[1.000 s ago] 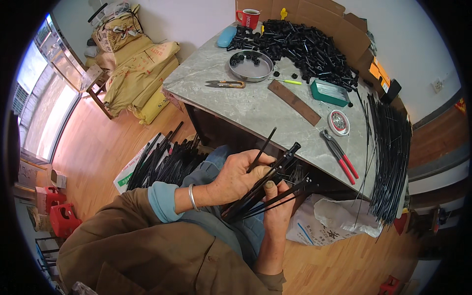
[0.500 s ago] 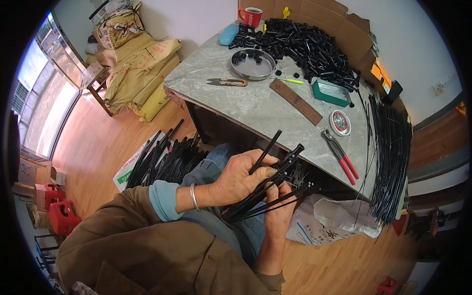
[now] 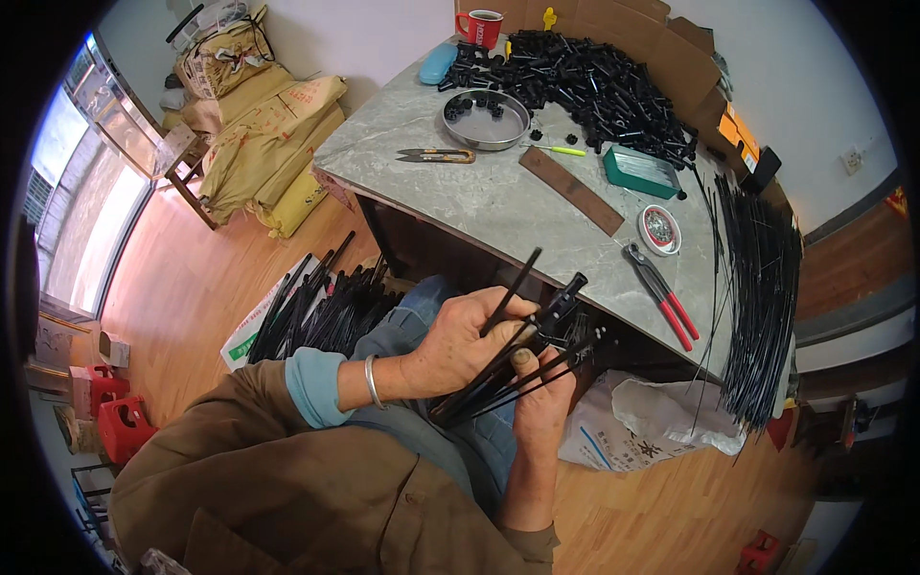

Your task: Organizing and trimming bundles of black wires at a precision assembly station.

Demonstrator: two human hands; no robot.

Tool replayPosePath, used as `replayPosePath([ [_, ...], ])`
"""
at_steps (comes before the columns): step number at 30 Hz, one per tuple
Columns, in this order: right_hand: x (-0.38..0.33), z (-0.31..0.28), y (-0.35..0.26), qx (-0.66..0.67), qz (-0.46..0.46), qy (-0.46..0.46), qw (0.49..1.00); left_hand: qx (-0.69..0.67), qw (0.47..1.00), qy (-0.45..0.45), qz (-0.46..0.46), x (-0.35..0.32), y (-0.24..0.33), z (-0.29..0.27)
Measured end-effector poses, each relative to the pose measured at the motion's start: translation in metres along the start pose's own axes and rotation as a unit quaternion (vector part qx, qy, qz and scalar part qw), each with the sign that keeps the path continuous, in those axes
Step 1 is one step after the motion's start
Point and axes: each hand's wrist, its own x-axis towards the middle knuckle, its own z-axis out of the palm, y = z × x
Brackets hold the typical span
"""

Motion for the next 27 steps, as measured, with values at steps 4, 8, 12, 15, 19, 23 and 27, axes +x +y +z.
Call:
replayPosePath([
  [4, 0.004, -0.004, 0.009, -0.004, -0.010, -0.026, 1.000, -0.028, 1.000, 0.009, 0.007, -0.001, -0.001, -0.002],
  [8, 0.006, -0.002, 0.006, 0.043, 0.023, -0.032, 0.998, -0.065, 0.998, 0.019, -0.017, -0.001, -0.010, 0.000],
  [12, 0.012, -0.004, 0.012, 0.057, 0.042, -0.042, 0.997, -0.065, 0.997, 0.033, -0.023, -0.001, -0.013, 0.002],
  [15, 0.013, -0.005, 0.013, 0.050, 0.050, -0.045, 0.996, -0.056, 0.998, 0.030, -0.016, 0.000, -0.011, 0.001],
  [19, 0.014, -0.004, 0.012, 0.075, 0.047, -0.053, 0.995, -0.026, 0.999, 0.038, -0.011, 0.000, -0.010, 0.000],
  [23, 0.009, 0.006, 0.005, 0.080, 0.025, -0.052, 0.995, -0.033, 0.999, 0.030, -0.015, 0.000, -0.010, -0.004],
  [27, 0.005, 0.012, 0.002, 0.066, -0.002, -0.032, 0.997, -0.049, 0.998, 0.027, -0.030, 0.003, -0.003, -0.001],
])
